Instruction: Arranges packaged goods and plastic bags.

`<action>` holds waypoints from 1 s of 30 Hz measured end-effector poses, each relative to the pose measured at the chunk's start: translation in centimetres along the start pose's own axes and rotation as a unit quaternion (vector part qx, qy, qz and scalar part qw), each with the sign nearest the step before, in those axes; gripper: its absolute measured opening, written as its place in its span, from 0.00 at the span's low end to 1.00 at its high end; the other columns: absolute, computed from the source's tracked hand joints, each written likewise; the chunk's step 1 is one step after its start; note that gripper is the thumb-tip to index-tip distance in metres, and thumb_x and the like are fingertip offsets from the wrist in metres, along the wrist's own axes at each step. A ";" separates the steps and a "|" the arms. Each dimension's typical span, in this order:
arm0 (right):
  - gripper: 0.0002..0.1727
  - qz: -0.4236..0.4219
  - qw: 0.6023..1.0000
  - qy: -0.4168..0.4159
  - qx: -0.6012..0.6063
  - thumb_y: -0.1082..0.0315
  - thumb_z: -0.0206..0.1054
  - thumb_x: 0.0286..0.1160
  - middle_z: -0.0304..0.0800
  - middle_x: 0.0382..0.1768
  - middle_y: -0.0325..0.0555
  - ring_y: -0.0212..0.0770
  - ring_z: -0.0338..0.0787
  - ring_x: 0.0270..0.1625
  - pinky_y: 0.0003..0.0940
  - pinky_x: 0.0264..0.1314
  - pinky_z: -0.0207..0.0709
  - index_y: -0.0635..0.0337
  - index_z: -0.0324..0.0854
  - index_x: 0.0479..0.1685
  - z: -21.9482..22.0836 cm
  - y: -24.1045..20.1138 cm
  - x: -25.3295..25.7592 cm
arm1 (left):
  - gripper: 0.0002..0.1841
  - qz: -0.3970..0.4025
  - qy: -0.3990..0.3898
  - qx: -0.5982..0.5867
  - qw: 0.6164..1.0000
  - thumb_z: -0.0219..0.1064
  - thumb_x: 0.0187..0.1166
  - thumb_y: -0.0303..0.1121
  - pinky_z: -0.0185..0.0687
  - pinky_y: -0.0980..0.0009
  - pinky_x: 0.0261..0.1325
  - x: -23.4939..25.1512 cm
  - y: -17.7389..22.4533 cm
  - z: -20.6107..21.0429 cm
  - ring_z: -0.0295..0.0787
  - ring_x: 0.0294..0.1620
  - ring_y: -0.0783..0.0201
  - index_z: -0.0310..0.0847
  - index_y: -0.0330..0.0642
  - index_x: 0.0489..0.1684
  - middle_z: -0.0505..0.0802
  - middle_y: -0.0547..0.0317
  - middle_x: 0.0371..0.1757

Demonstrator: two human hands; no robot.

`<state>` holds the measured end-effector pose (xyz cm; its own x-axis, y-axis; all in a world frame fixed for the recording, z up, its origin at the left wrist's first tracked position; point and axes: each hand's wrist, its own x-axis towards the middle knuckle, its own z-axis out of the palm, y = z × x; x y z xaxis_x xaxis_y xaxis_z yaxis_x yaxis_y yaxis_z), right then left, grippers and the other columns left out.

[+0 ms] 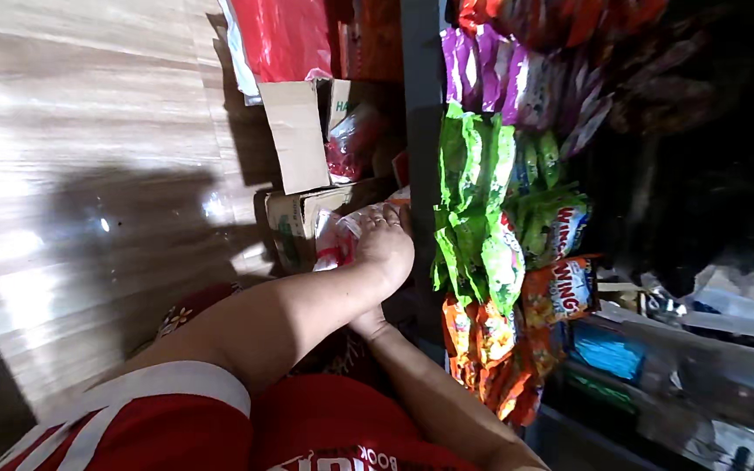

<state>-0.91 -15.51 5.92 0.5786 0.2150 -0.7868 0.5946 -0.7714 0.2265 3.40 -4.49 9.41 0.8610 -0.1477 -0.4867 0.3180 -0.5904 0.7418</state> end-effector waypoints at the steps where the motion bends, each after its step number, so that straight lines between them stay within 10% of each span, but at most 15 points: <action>1: 0.36 0.002 1.000 -0.003 -0.003 0.43 0.55 0.85 0.74 0.83 0.61 0.63 0.64 0.90 0.60 0.94 0.42 0.62 0.74 0.82 0.1 0.1 0.1 | 0.31 0.003 0.006 -0.002 1.000 0.52 0.89 0.25 0.51 0.41 0.91 0.0 -0.1 0.0 0.53 0.92 0.31 0.49 0.23 0.90 0.55 0.28 0.92; 6: 0.43 -0.066 0.964 0.257 0.014 0.31 0.59 0.74 0.82 0.74 0.67 0.70 0.75 0.81 0.65 0.88 0.58 0.63 0.85 0.68 6.3 2.9 3.0 | 0.40 0.009 0.037 -0.042 0.998 0.65 0.82 0.36 0.63 0.43 0.85 0.5 -0.9 -1.1 0.66 0.87 0.38 0.51 0.32 0.93 0.67 0.33 0.89; 11: 0.43 -0.055 0.975 0.215 0.010 0.31 0.56 0.76 0.82 0.74 0.66 0.69 0.75 0.82 0.66 0.88 0.57 0.62 0.84 0.71 6.2 2.8 2.8 | 0.36 0.012 0.005 -0.044 0.999 0.58 0.87 0.36 0.61 0.39 0.85 -0.3 -0.2 -1.4 0.64 0.87 0.34 0.48 0.28 0.92 0.65 0.29 0.88; 15: 0.55 -0.068 0.926 0.345 0.137 0.42 0.76 0.59 0.56 0.83 0.89 0.88 0.69 0.77 0.70 0.76 0.70 0.75 0.67 0.83 6.2 2.1 2.3 | 0.19 0.033 0.038 -0.151 0.987 0.51 0.91 0.37 0.81 0.34 0.60 0.7 -3.1 -4.6 0.88 0.63 0.37 0.81 0.37 0.67 0.91 0.36 0.59; 20: 0.55 -0.085 0.915 0.372 0.129 0.42 0.77 0.57 0.53 0.86 0.85 0.87 0.70 0.78 0.69 0.75 0.72 0.69 0.67 0.86 6.5 2.3 2.7 | 0.18 -0.030 0.035 -0.201 0.978 0.63 0.83 0.29 0.79 0.37 0.68 8.0 -5.0 -5.9 0.86 0.67 0.38 0.78 0.24 0.65 0.87 0.31 0.65; 24: 0.54 -0.095 0.912 0.377 0.129 0.42 0.77 0.55 0.58 0.85 0.84 0.87 0.73 0.75 0.69 0.70 0.75 0.67 0.69 0.85 6.2 2.3 2.9 | 0.28 0.055 0.081 -0.108 0.989 0.67 0.83 0.41 0.68 0.38 0.81 14.0 -4.9 -5.7 0.76 0.81 0.40 0.75 0.34 0.78 0.82 0.36 0.77; 30: 0.49 -0.101 0.913 0.369 0.142 0.40 0.69 0.63 0.58 0.85 0.83 0.86 0.74 0.75 0.72 0.69 0.74 0.66 0.71 0.84 5.7 1.9 3.0 | 0.31 0.043 0.074 -0.127 0.988 0.73 0.78 0.36 0.68 0.36 0.80 14.4 -3.9 -6.1 0.77 0.79 0.36 0.73 0.28 0.77 0.82 0.32 0.75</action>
<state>-1.23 -19.78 0.74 0.7541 0.6340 -0.1714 0.6225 -0.7732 -0.1214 16.95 0.50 2.31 0.9321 -0.0601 -0.3570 0.3134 -0.3601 0.8787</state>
